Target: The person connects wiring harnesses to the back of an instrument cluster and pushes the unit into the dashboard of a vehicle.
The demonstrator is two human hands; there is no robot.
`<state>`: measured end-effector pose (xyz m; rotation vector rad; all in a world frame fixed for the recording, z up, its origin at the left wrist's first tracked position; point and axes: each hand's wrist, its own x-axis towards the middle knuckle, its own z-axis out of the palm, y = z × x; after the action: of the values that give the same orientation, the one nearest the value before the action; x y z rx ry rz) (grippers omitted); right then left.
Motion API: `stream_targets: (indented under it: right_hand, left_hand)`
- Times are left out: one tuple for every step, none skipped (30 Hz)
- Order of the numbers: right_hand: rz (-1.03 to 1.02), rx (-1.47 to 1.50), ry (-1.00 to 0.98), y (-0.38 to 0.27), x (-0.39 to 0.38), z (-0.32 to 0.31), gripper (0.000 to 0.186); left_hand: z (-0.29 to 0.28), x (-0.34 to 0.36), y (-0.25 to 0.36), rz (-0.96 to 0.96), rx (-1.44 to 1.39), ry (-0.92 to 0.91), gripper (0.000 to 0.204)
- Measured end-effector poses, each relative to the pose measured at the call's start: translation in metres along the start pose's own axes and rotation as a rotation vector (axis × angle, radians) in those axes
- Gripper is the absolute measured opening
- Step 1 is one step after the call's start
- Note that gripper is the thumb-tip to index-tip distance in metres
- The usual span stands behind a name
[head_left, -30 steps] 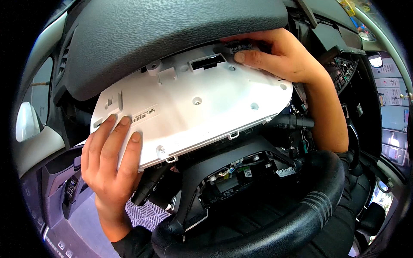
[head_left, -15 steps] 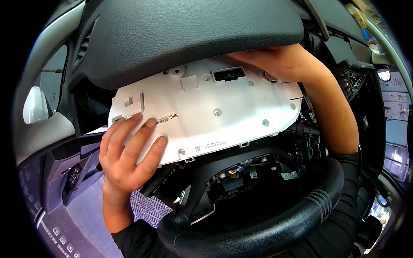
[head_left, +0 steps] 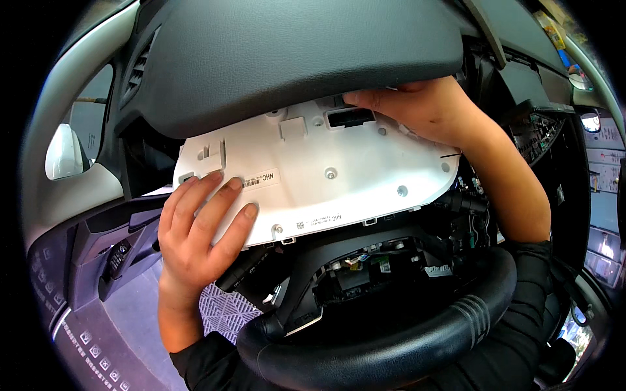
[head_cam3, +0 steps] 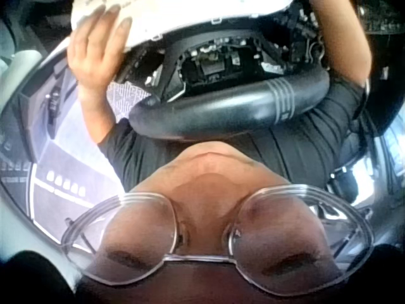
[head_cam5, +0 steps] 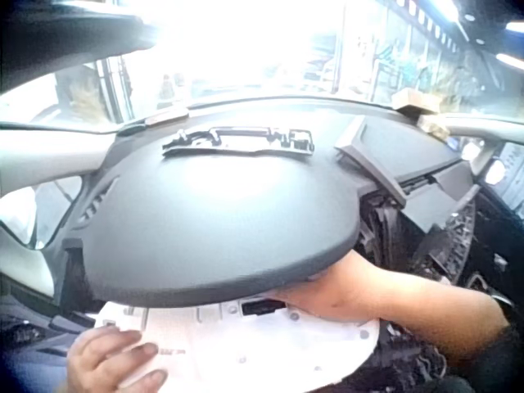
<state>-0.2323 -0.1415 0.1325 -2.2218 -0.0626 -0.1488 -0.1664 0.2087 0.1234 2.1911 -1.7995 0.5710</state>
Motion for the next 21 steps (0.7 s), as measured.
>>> stream_targets:
  right_hand:
    - [-0.039, -0.036, 0.024, -0.002, 0.000, 0.004, 0.025]
    - [-0.113, -0.137, 0.063, -0.004, -0.002, 0.006, 0.024]
    - [-0.185, -0.245, 0.094, -0.006, -0.003, 0.008, 0.024]
    - [-0.259, -0.353, 0.123, -0.008, -0.005, 0.009, 0.023]
    - [-0.248, -0.378, 0.117, -0.010, -0.006, 0.010, 0.022]
    - [-0.236, -0.403, 0.111, -0.012, -0.008, 0.010, 0.022]
    - [-0.223, -0.430, 0.106, -0.013, -0.010, 0.010, 0.021]
    - [-0.205, -0.420, 0.123, -0.015, -0.011, 0.012, 0.021]
    - [-0.186, -0.410, 0.138, -0.016, -0.012, 0.013, 0.022]
    - [-0.161, -0.383, 0.140, -0.017, -0.013, 0.014, 0.022]
    - [-0.159, -0.406, 0.168, -0.018, -0.013, 0.016, 0.022]
    - [-0.154, -0.413, 0.183, -0.018, -0.014, 0.017, 0.021]
    - [-0.142, -0.419, 0.199, -0.018, -0.014, 0.018, 0.021]
    - [-0.165, -0.419, 0.211, -0.018, -0.013, 0.019, 0.020]
    - [-0.180, -0.418, 0.224, -0.018, -0.013, 0.020, 0.020]
    - [-0.183, -0.409, 0.237, -0.018, -0.012, 0.020, 0.019]
    - [-0.208, -0.444, 0.236, -0.018, -0.011, 0.020, 0.020]
    - [-0.224, -0.474, 0.236, -0.019, -0.011, 0.020, 0.020]
    - [-0.235, -0.506, 0.230, -0.019, -0.010, 0.020, 0.020]
    - [-0.241, -0.529, 0.223, -0.020, -0.010, 0.019, 0.022]
    - [-0.242, -0.555, 0.208, -0.021, -0.010, 0.018, 0.024]
  left_hand:
    - [-0.002, 0.001, 0.000, 0.004, 0.003, -0.012, 0.037]
    - [-0.004, 0.003, -0.001, 0.005, 0.003, -0.026, 0.037]
    - [-0.006, 0.004, -0.001, 0.002, 0.006, -0.037, 0.037]
    - [-0.008, 0.005, -0.001, 0.000, 0.002, -0.058, 0.036]
    - [-0.011, 0.006, -0.001, -0.003, -0.002, -0.079, 0.036]
    - [-0.012, 0.007, -0.002, 0.002, 0.001, -0.095, 0.036]
    - [-0.013, 0.008, -0.002, 0.000, -0.012, -0.100, 0.035]
    - [-0.013, 0.009, -0.002, 0.004, -0.019, -0.098, 0.034]
    - [-0.013, 0.009, -0.003, 0.008, -0.029, -0.096, 0.033]
    - [-0.012, 0.010, -0.003, 0.009, -0.034, -0.094, 0.032]
    - [-0.012, 0.010, -0.003, 0.009, -0.038, -0.093, 0.031]
    - [-0.010, 0.010, -0.003, 0.008, -0.041, -0.089, 0.031]
    - [-0.008, 0.010, -0.003, 0.015, -0.037, -0.067, 0.030]
    - [-0.007, 0.011, -0.004, 0.024, -0.032, -0.044, 0.030]
    - [-0.005, 0.011, -0.005, 0.039, -0.027, -0.019, 0.029]
    - [-0.003, 0.012, -0.006, 0.050, -0.019, -0.006, 0.029]
    - [-0.002, 0.012, -0.007, 0.063, -0.011, 0.006, 0.028]
    - [-0.002, 0.013, -0.008, 0.078, 0.003, 0.024, 0.028]
    - [-0.002, 0.014, -0.009, 0.081, 0.003, 0.020, 0.028]
    - [-0.002, 0.014, -0.010, 0.085, 0.006, 0.021, 0.028]
    - [-0.003, 0.015, -0.011, 0.086, 0.010, 0.024, 0.027]
